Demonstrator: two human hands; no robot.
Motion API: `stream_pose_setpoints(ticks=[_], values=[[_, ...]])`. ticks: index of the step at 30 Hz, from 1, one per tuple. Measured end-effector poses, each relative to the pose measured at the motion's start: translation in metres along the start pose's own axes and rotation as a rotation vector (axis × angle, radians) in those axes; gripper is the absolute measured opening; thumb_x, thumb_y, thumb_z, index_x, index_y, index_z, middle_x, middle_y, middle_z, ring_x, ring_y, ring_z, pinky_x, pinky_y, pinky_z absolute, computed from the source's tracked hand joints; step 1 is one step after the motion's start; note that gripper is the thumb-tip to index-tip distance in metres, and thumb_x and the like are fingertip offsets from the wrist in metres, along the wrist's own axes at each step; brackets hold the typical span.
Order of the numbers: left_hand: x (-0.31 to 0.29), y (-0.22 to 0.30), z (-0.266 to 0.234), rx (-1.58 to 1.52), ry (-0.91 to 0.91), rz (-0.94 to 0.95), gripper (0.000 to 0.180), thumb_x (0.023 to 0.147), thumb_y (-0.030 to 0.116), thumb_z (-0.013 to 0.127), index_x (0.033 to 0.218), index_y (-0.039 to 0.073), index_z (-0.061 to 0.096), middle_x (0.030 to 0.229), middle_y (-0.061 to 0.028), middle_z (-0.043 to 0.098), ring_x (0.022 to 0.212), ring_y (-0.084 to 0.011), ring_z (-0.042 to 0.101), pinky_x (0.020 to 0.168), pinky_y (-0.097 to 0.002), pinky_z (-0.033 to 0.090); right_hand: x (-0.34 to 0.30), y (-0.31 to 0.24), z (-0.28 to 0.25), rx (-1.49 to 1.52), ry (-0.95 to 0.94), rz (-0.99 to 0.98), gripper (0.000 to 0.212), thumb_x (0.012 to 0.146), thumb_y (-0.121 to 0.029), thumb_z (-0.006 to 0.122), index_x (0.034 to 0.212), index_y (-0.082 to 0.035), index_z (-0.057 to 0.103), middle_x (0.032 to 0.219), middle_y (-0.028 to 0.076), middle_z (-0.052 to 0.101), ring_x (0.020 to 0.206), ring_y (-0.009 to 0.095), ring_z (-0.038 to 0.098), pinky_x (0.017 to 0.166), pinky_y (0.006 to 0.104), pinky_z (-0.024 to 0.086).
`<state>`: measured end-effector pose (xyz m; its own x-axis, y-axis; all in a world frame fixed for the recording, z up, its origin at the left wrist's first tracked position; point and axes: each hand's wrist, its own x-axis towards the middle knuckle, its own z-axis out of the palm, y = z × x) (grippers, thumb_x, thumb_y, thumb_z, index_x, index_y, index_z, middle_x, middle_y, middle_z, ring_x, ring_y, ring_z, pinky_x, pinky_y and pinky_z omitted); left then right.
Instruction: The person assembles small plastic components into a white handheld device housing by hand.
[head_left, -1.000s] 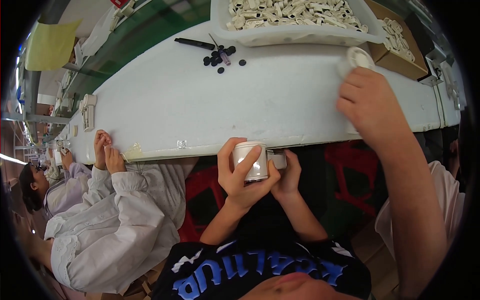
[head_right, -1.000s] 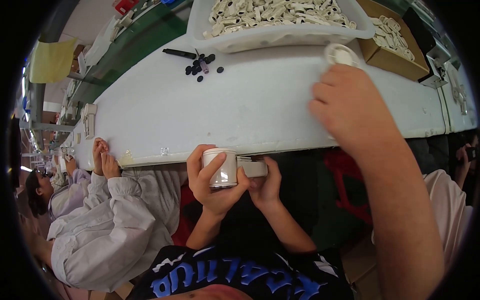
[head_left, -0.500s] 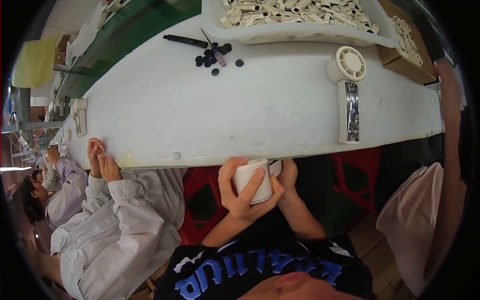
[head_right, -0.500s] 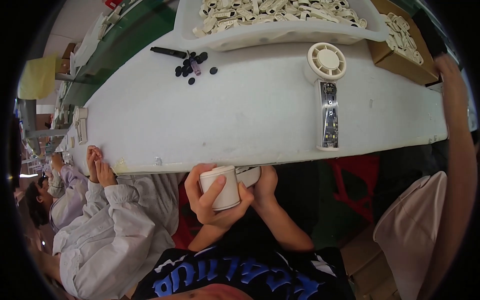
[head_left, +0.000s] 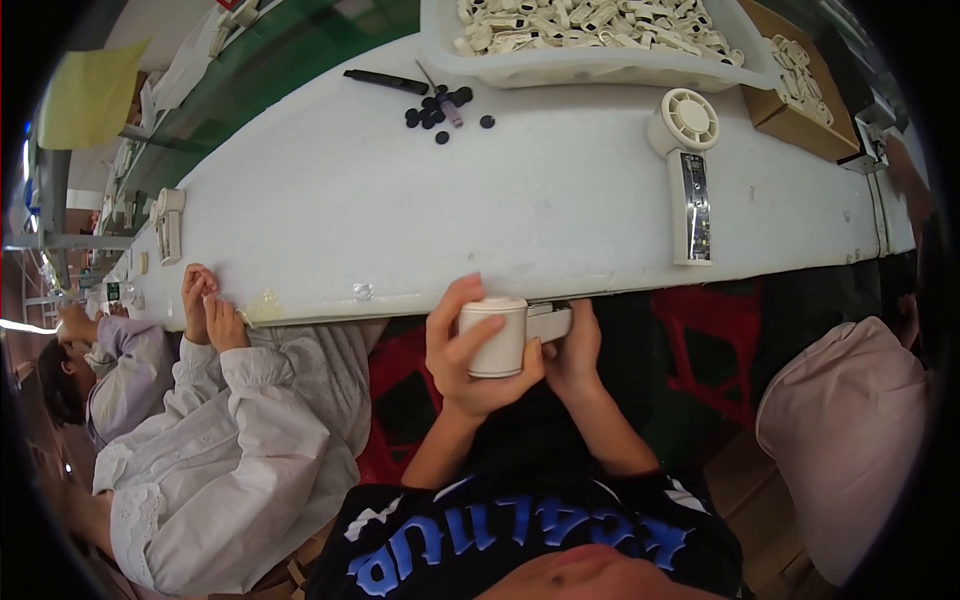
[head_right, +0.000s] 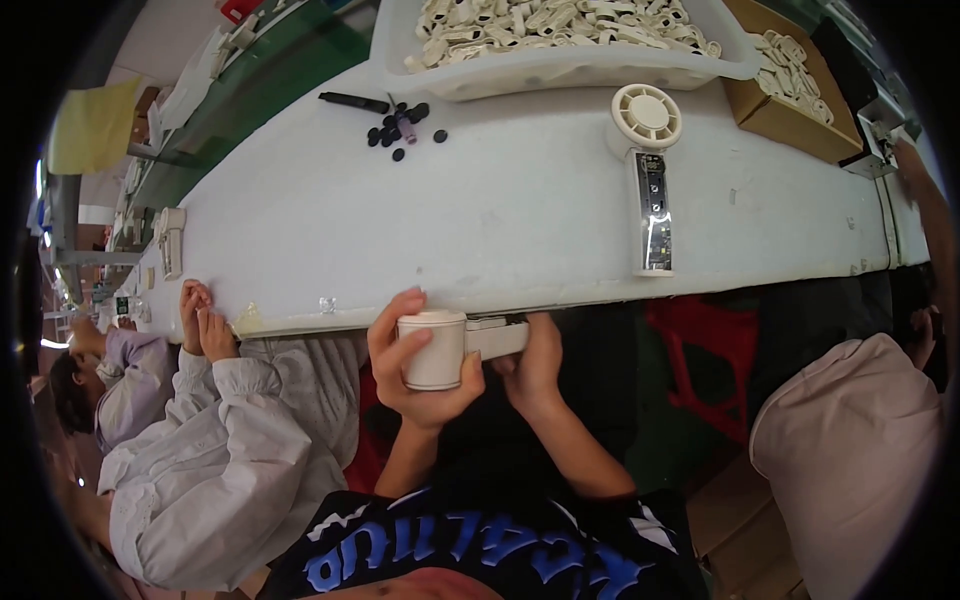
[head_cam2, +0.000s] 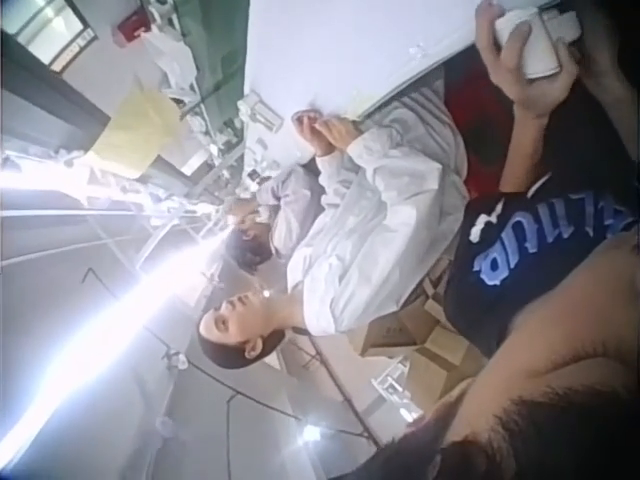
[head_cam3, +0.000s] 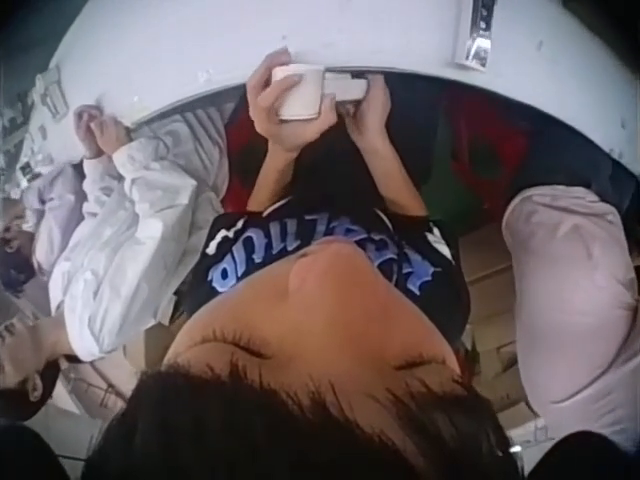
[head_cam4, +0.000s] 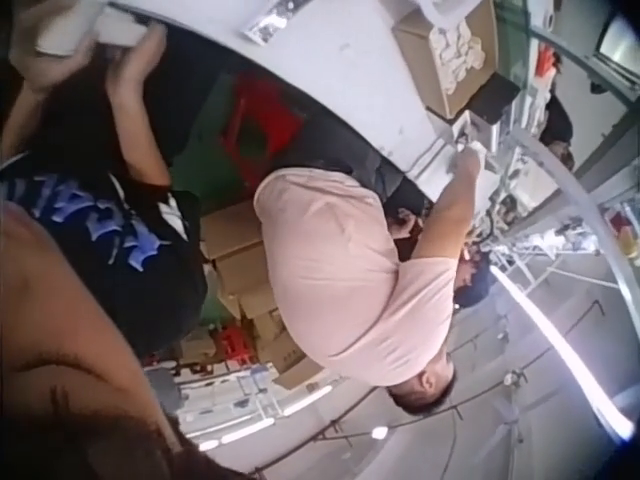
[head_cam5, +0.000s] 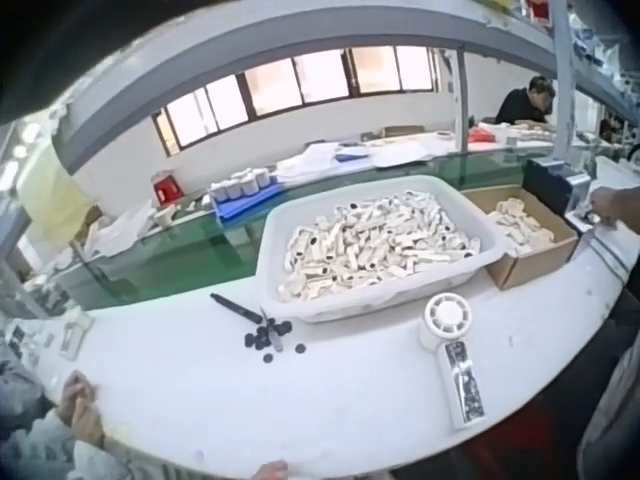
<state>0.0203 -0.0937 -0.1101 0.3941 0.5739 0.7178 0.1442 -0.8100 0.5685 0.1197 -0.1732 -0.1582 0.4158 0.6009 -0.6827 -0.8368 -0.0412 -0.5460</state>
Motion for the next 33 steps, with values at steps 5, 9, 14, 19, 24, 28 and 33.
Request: stream_pose_setpoints(ticks=[5, 9, 14, 19, 24, 28, 33], values=[[0.014, 0.001, -0.026, -0.479, 0.034, -0.203, 0.083, 0.073, 0.015, 0.080, 0.140, 0.000, 0.035, 0.134, -0.0257, 0.050, 0.120, -0.0397, 0.056, 0.102, -0.0498, 0.046, -0.052, -0.001, -0.019, 0.122, -0.376, -0.382, 0.025, 0.100, -0.029, 0.050, 0.110, -0.006, 0.049, 0.104, 0.016, 0.058, 0.083, 0.021, 0.059, 0.066, 0.0332, 0.053], [-0.004, 0.006, -0.027, -1.007, -0.004, -0.572, 0.079, 0.081, 0.010, 0.072, 0.146, 0.000, 0.028, 0.137, -0.0246, 0.049, 0.124, -0.0384, 0.054, 0.106, -0.0504, 0.044, -0.070, -0.015, -0.008, -0.179, -0.440, -1.032, 0.027, 0.092, -0.016, 0.060, 0.111, -0.005, 0.045, 0.114, 0.023, 0.051, 0.090, 0.026, 0.059, 0.075, 0.0365, 0.053], [-0.001, 0.027, -0.021, -1.219, -0.059, -0.762, 0.076, 0.082, 0.020, 0.072, 0.141, -0.009, 0.034, 0.122, -0.0296, 0.059, 0.114, -0.0360, 0.062, 0.100, -0.0468, 0.051, -0.070, -0.019, -0.003, -0.377, -0.550, -1.324, 0.039, 0.081, -0.001, 0.068, 0.113, -0.003, 0.045, 0.123, 0.027, 0.045, 0.099, 0.029, 0.057, 0.088, 0.0395, 0.051], [0.005, 0.030, -0.027, -1.199, -0.066, -0.699, 0.073, 0.082, 0.018, 0.072, 0.140, -0.010, 0.036, 0.119, -0.0287, 0.061, 0.109, -0.0349, 0.064, 0.097, -0.0464, 0.053, -0.075, -0.019, 0.008, -0.431, -0.503, -1.333, 0.035, 0.087, -0.010, 0.062, 0.116, -0.002, 0.044, 0.128, 0.025, 0.042, 0.105, 0.027, 0.054, 0.093, 0.0383, 0.046], [0.006, 0.038, -0.033, -1.160, -0.143, -0.674, 0.083, 0.084, -0.002, 0.065, 0.151, 0.001, 0.016, 0.138, -0.0196, 0.047, 0.122, -0.0324, 0.056, 0.101, -0.0466, 0.050, -0.079, -0.030, 0.006, -0.448, -0.438, -1.076, 0.038, 0.088, -0.009, 0.062, 0.122, 0.001, 0.049, 0.126, 0.020, 0.049, 0.095, 0.020, 0.059, 0.080, 0.0293, 0.051], [0.009, 0.044, -0.037, -1.077, -0.114, -0.710, 0.093, 0.084, -0.004, 0.065, 0.156, 0.003, 0.006, 0.139, -0.0173, 0.045, 0.118, -0.0266, 0.058, 0.100, -0.0427, 0.050, -0.092, -0.040, 0.008, -0.310, -0.549, -0.499, 0.040, 0.093, -0.013, 0.059, 0.129, 0.003, 0.048, 0.117, 0.013, 0.058, 0.082, 0.011, 0.059, 0.066, 0.0223, 0.049], [0.013, 0.054, -0.035, -0.965, -0.149, -0.721, 0.096, 0.086, -0.004, 0.063, 0.158, 0.004, 0.000, 0.142, -0.0158, 0.043, 0.114, -0.0217, 0.058, 0.101, -0.0371, 0.047, -0.096, -0.038, 0.009, -0.418, -0.500, -0.558, 0.044, 0.095, -0.020, 0.055, 0.130, 0.004, 0.045, 0.103, 0.012, 0.061, 0.071, 0.013, 0.060, 0.056, 0.0237, 0.048]])
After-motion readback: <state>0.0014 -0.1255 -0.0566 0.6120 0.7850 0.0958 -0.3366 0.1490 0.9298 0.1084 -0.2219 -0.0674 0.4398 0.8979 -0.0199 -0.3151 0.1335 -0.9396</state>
